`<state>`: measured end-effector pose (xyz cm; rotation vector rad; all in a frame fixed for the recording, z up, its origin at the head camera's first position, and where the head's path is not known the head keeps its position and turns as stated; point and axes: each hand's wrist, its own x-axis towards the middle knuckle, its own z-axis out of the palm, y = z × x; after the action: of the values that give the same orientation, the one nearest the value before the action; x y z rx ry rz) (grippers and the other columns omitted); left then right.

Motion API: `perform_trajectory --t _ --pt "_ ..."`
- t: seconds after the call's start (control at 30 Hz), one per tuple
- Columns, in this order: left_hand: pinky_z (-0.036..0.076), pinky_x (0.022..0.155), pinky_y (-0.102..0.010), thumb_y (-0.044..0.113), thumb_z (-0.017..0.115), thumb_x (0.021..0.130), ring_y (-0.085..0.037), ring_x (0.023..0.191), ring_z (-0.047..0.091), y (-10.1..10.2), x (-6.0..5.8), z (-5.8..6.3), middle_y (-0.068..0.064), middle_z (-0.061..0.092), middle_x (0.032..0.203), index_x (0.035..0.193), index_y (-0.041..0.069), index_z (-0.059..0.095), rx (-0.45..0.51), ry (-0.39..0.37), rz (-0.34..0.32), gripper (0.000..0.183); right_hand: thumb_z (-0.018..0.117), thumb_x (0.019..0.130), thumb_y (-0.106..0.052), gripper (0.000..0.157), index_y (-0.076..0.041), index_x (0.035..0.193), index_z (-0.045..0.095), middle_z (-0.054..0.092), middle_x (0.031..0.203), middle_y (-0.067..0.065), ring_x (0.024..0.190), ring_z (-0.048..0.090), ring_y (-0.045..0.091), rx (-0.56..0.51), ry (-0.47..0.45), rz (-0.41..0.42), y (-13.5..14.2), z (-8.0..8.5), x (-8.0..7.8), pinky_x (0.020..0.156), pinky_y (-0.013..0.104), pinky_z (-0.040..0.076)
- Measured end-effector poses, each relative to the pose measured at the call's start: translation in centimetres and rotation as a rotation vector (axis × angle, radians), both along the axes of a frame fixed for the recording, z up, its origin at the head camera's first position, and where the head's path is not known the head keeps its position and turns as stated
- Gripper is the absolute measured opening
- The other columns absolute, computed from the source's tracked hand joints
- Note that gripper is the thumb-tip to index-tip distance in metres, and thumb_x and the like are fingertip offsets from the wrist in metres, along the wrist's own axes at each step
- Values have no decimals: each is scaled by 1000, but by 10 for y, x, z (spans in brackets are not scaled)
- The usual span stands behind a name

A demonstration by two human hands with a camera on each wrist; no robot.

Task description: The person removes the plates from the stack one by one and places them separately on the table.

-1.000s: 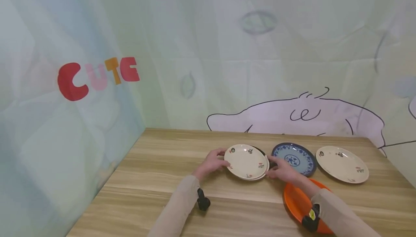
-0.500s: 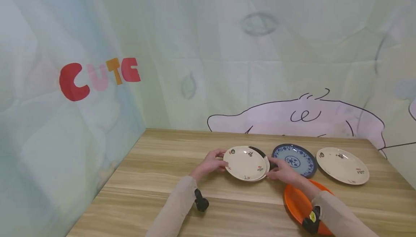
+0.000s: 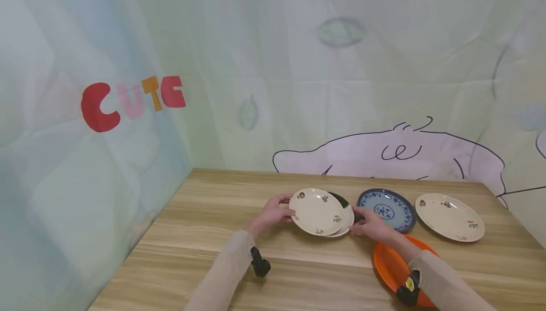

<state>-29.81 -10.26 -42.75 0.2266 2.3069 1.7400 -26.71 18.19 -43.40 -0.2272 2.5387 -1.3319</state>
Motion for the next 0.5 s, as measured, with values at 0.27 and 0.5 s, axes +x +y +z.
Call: perform_trajectory --t 0.27,0.5 --pt "55 72 -39 -5 59 82 -11 65 57 -12 -3 9 -25 46 124 133 -5 39 -2 56 17 55 66 80 -9 69 8 136 31 37 134 29 101 55 29 -15 -24 -20 0 -1 -1 79 35 53" --pt "55 74 -37 -7 58 82 -11 64 59 -25 -8 15 -25 46 124 132 -5 41 14 57 64 53 66 79 -6 69 8 136 31 39 132 30 97 58 26 -27 -27 -29 -1 -3 -2 76 34 54"
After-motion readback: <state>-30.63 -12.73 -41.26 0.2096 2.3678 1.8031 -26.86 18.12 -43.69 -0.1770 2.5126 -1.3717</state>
